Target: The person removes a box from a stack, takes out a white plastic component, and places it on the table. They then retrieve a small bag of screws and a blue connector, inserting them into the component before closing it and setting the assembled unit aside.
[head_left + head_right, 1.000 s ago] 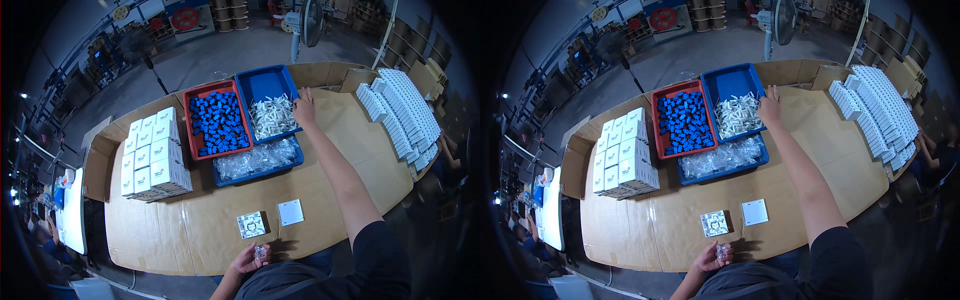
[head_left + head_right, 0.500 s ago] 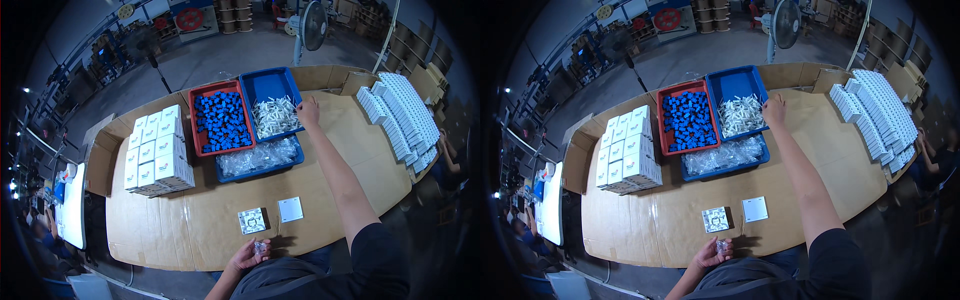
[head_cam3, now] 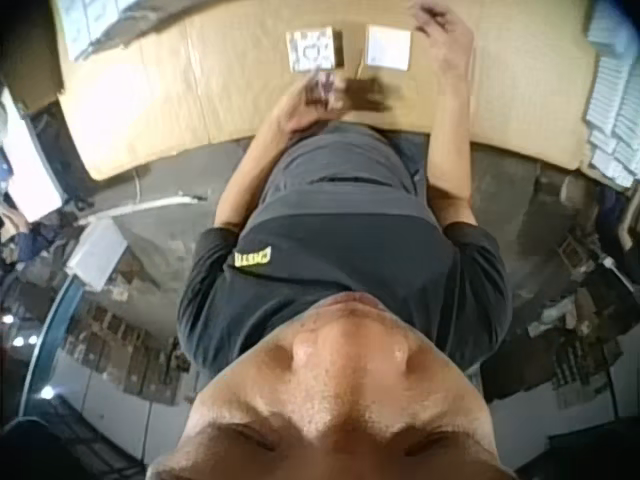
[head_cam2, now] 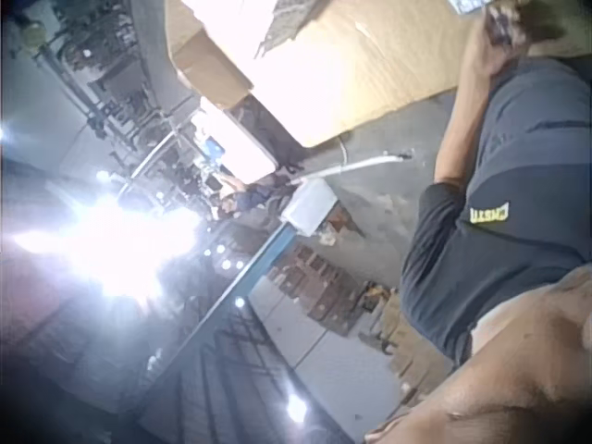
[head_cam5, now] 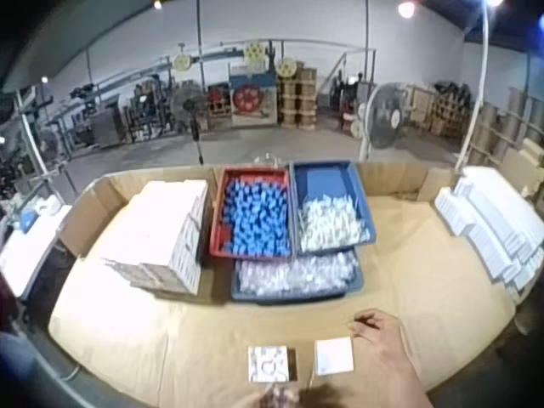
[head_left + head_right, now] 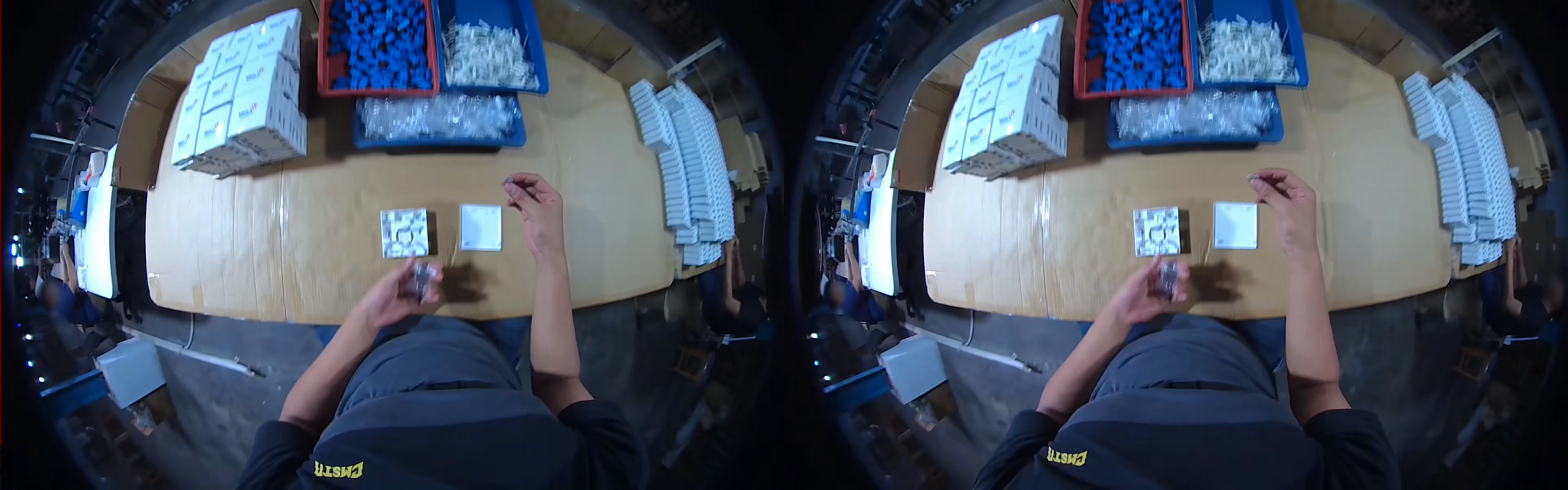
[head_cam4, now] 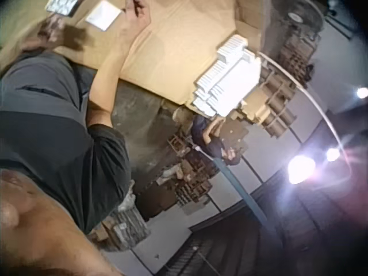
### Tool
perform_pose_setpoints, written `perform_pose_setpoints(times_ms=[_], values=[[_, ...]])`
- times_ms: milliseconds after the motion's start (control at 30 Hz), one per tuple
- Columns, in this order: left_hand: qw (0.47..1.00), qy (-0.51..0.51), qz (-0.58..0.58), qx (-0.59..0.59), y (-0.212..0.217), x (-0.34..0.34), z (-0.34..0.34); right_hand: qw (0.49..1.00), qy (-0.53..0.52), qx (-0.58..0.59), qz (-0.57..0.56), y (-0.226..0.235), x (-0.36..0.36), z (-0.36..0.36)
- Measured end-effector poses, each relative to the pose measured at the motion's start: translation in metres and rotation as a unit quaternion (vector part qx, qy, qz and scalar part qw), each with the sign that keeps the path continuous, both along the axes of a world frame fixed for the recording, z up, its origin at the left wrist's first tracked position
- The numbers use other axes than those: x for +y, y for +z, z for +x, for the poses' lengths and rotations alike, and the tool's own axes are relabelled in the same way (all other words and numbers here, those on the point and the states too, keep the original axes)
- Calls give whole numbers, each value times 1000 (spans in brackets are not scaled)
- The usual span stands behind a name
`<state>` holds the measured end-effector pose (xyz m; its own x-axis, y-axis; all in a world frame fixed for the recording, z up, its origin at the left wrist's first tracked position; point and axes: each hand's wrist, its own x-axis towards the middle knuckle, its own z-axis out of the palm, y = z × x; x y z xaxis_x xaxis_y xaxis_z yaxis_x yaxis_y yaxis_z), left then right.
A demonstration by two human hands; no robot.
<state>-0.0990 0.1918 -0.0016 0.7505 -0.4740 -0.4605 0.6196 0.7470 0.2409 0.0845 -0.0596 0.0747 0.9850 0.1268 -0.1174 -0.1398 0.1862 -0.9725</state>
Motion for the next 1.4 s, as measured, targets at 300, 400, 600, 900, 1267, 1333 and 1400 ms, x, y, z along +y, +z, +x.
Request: perform_pose_setpoints(times_ms=[300,400,600,900,1267,1333,1400], values=[[993,-10,98,-57,28,-17,40,997,72,24,-25,-19,24,-77],[987,-12,138,-83,35,-23,39,994,102,6,-35,-12,26,-75],[983,5,160,-91,36,-23,33,908,287,-73,-295,21,32,-62],[990,30,125,-61,28,-10,34,906,377,-88,-171,-1,50,-51],[987,0,145,-63,22,-12,37,851,435,-103,-274,10,58,-51],[988,8,142,-60,22,-13,37,860,437,-84,-251,8,58,-52],[989,18,128,-75,23,-13,37,877,442,94,-163,12,59,-53]])
